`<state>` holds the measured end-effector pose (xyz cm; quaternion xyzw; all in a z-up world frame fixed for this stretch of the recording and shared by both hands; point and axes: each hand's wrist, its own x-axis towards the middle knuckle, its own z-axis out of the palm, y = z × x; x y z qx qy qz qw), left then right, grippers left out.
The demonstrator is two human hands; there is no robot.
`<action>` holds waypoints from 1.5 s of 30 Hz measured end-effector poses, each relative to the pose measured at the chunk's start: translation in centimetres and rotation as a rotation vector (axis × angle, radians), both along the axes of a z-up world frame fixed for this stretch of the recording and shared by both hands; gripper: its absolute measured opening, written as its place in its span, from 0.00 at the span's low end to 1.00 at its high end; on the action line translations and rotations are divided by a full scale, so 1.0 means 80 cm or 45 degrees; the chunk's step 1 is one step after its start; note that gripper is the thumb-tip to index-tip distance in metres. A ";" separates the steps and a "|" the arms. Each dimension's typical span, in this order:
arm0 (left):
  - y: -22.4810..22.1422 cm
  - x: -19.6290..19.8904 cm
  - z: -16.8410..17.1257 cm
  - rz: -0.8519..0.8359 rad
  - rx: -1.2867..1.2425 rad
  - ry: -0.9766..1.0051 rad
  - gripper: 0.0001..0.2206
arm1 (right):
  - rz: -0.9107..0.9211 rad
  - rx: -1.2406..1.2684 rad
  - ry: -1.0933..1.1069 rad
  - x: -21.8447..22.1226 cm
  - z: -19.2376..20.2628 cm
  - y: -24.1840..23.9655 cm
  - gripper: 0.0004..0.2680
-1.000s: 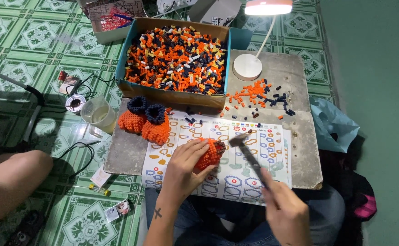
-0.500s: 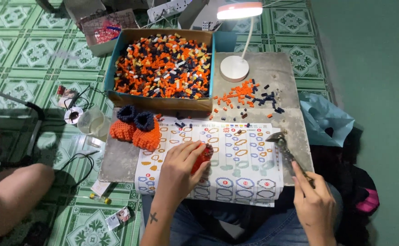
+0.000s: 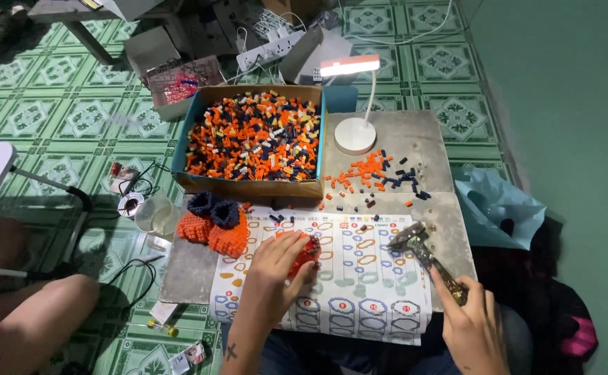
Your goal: Assembling a complex 3D model from small interlocking plastic blocks using hands and a small hammer while following a printed instruction sheet.
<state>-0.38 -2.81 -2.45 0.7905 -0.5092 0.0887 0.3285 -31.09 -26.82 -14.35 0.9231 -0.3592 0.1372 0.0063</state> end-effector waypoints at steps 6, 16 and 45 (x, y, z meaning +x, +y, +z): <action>0.030 -0.014 0.026 -0.037 -0.137 0.027 0.17 | 0.097 0.115 -0.117 0.001 0.007 -0.007 0.32; 0.087 -0.005 -0.052 0.219 -0.160 0.053 0.20 | 0.047 0.204 -0.239 0.000 0.065 -0.004 0.26; 0.054 0.028 -0.075 0.335 -0.036 0.356 0.43 | -0.128 0.249 -0.459 0.023 0.078 0.023 0.19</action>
